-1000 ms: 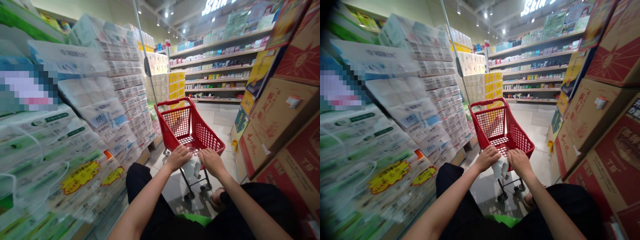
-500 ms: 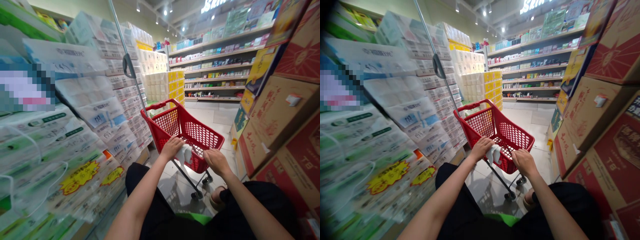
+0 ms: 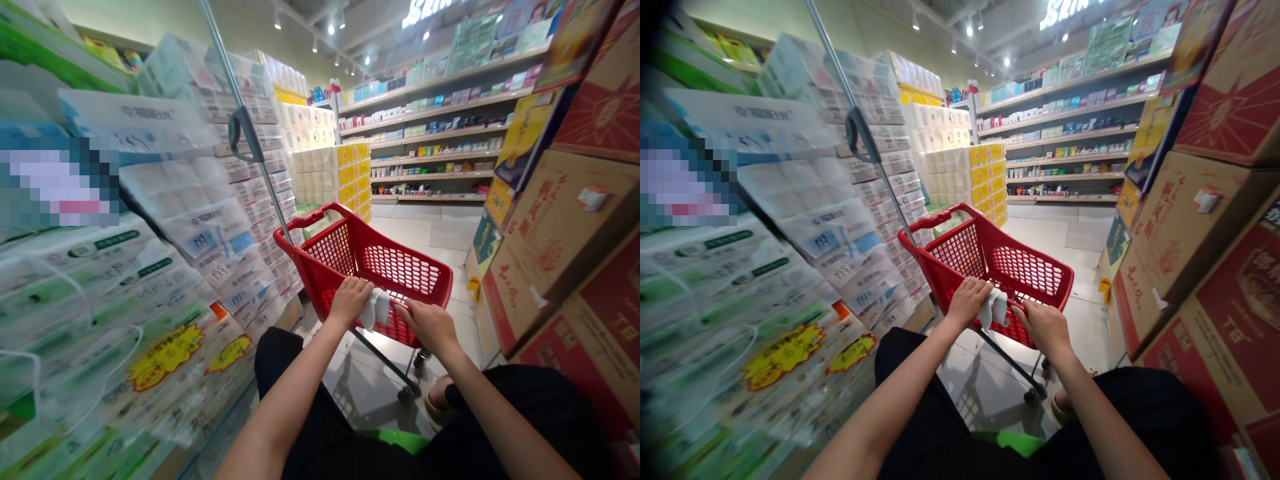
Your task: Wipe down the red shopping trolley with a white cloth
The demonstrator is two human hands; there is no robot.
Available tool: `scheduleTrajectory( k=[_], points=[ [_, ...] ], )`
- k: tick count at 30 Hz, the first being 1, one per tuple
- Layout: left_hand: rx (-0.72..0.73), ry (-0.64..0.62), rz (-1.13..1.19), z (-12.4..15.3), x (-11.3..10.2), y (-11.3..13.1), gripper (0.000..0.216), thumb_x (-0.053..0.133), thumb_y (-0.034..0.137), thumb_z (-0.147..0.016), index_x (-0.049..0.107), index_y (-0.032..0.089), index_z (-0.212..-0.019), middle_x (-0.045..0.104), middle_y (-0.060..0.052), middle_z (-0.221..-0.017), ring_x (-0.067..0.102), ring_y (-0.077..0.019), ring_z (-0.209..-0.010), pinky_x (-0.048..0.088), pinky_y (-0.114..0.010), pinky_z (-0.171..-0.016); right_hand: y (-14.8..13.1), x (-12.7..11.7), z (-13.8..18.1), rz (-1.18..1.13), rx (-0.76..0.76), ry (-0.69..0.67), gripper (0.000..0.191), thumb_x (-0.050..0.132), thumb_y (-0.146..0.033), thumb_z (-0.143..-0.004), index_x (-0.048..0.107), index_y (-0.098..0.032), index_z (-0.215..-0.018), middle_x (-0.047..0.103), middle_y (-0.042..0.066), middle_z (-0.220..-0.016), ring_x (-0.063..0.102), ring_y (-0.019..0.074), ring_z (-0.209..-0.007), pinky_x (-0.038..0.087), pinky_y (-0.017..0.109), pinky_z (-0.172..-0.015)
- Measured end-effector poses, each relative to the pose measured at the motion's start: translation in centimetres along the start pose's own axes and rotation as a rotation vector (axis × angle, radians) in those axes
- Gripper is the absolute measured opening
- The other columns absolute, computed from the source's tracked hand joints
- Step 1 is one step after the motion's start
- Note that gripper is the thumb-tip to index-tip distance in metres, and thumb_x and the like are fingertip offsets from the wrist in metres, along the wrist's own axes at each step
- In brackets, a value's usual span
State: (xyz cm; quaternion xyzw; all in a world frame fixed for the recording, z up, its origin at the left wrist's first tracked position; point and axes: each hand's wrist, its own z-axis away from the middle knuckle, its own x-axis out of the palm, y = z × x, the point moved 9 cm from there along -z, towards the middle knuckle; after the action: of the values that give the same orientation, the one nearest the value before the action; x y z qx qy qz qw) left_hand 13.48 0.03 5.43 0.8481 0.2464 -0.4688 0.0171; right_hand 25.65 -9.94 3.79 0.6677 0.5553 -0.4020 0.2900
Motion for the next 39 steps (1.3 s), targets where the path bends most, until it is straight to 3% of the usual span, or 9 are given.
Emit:
scheduleTrajectory(
  k=[7, 10, 14, 17, 20, 26, 29, 32, 39],
  points=[
    [0.057, 0.016, 0.042, -0.8, -0.2, 1.5, 0.03, 0.045, 0.017, -0.094, 0.053, 0.024, -0.122, 0.061, -0.003, -0.113, 0.052, -0.0195, -0.108, 0.028, -0.042, -0.114, 3.9, 0.3, 0.3, 0.043, -0.096, 0.059, 0.048, 0.032, -0.053, -0.097, 0.059, -0.02, -0.073, 0.067, 0.005, -0.071, 0.056, 0.0165, -0.065, 0.026, 0.03, -0.064],
    [0.063, 0.028, 0.035, -0.1, -1.3, -0.4, 0.034, 0.043, 0.015, -0.094, 0.052, 0.025, -0.125, 0.058, -0.003, -0.123, 0.049, -0.0203, -0.12, 0.021, -0.045, -0.118, 5.0, 0.1, 0.5, 0.049, -0.104, 0.067, 0.048, 0.033, -0.052, -0.097, 0.058, -0.02, -0.071, 0.066, 0.005, -0.071, 0.055, 0.0163, -0.065, 0.026, 0.03, -0.064],
    [-0.078, 0.072, -0.023, 1.6, -3.2, -4.7, 0.033, 0.042, 0.016, -0.093, 0.054, 0.025, -0.124, 0.056, -0.006, -0.129, 0.042, -0.0238, -0.13, 0.016, -0.05, -0.119, 4.7, 0.1, 0.6, 0.036, -0.106, 0.081, 0.048, 0.034, -0.052, -0.097, 0.057, -0.02, -0.07, 0.066, 0.005, -0.07, 0.053, 0.0161, -0.064, 0.025, 0.03, -0.065],
    [-0.166, 0.081, -0.084, 2.3, -3.6, -5.6, 0.031, 0.044, 0.02, -0.093, 0.054, 0.024, -0.123, 0.056, -0.007, -0.127, 0.041, -0.0257, -0.131, 0.017, -0.052, -0.119, 3.9, 0.2, 0.4, 0.025, -0.088, 0.098, 0.048, 0.033, -0.051, -0.097, 0.055, -0.02, -0.068, 0.065, 0.004, -0.068, 0.052, 0.0156, -0.062, 0.024, 0.031, -0.065],
    [-0.188, 0.075, -0.099, 1.9, -2.6, -3.2, 0.031, 0.046, 0.024, -0.094, 0.053, 0.024, -0.124, 0.058, -0.007, -0.12, 0.043, -0.0258, -0.128, 0.02, -0.051, -0.119, 2.8, 0.3, 0.0, 0.004, -0.083, 0.094, 0.048, 0.033, -0.052, -0.097, 0.053, -0.02, -0.067, 0.064, 0.004, -0.066, 0.051, 0.0153, -0.061, 0.024, 0.031, -0.064],
    [-0.07, 0.089, 0.033, -0.5, 0.8, 7.4, 0.035, 0.044, 0.028, -0.095, 0.05, 0.021, -0.128, 0.058, -0.007, -0.117, 0.045, -0.0246, -0.125, 0.023, -0.05, -0.119, 1.4, 0.7, -0.5, -0.13, -0.069, 0.05, 0.045, 0.023, -0.045, -0.1, 0.052, -0.021, -0.077, 0.065, 0.003, -0.074, 0.056, 0.0163, -0.069, 0.028, 0.03, -0.067],
    [-0.029, 0.08, 0.031, -0.8, 1.3, 9.5, 0.041, 0.041, 0.027, -0.095, 0.044, 0.015, -0.135, 0.056, -0.009, -0.123, 0.042, -0.0234, -0.129, 0.022, -0.047, -0.119, 1.5, 0.8, -0.4, -0.166, -0.067, 0.046, 0.042, 0.024, -0.048, -0.099, 0.053, -0.02, -0.086, 0.065, 0.005, -0.081, 0.058, 0.0184, -0.073, 0.032, 0.03, -0.068],
    [0.067, 0.01, 0.008, -0.1, 0.9, 8.0, 0.045, 0.039, 0.023, -0.096, 0.037, 0.019, -0.14, 0.052, -0.006, -0.129, 0.041, -0.0197, -0.13, 0.021, -0.043, -0.12, 1.8, 0.9, -0.3, -0.194, -0.057, 0.037, 0.041, 0.031, -0.054, -0.096, 0.054, -0.02, -0.1, 0.066, 0.005, -0.084, 0.059, 0.0201, -0.073, 0.035, 0.031, -0.067],
    [-0.093, -0.007, -0.072, 2.9, -1.9, -2.5, 0.039, 0.039, 0.018, -0.094, 0.047, 0.023, -0.131, 0.055, -0.005, -0.127, 0.038, -0.0206, -0.134, 0.019, -0.045, -0.12, 1.9, 0.3, -0.6, -0.327, -0.037, 0.046, 0.04, 0.031, -0.049, -0.097, 0.049, -0.023, -0.122, 0.068, 0.003, -0.093, 0.061, 0.0192, -0.074, 0.04, 0.032, -0.07]
  ],
)
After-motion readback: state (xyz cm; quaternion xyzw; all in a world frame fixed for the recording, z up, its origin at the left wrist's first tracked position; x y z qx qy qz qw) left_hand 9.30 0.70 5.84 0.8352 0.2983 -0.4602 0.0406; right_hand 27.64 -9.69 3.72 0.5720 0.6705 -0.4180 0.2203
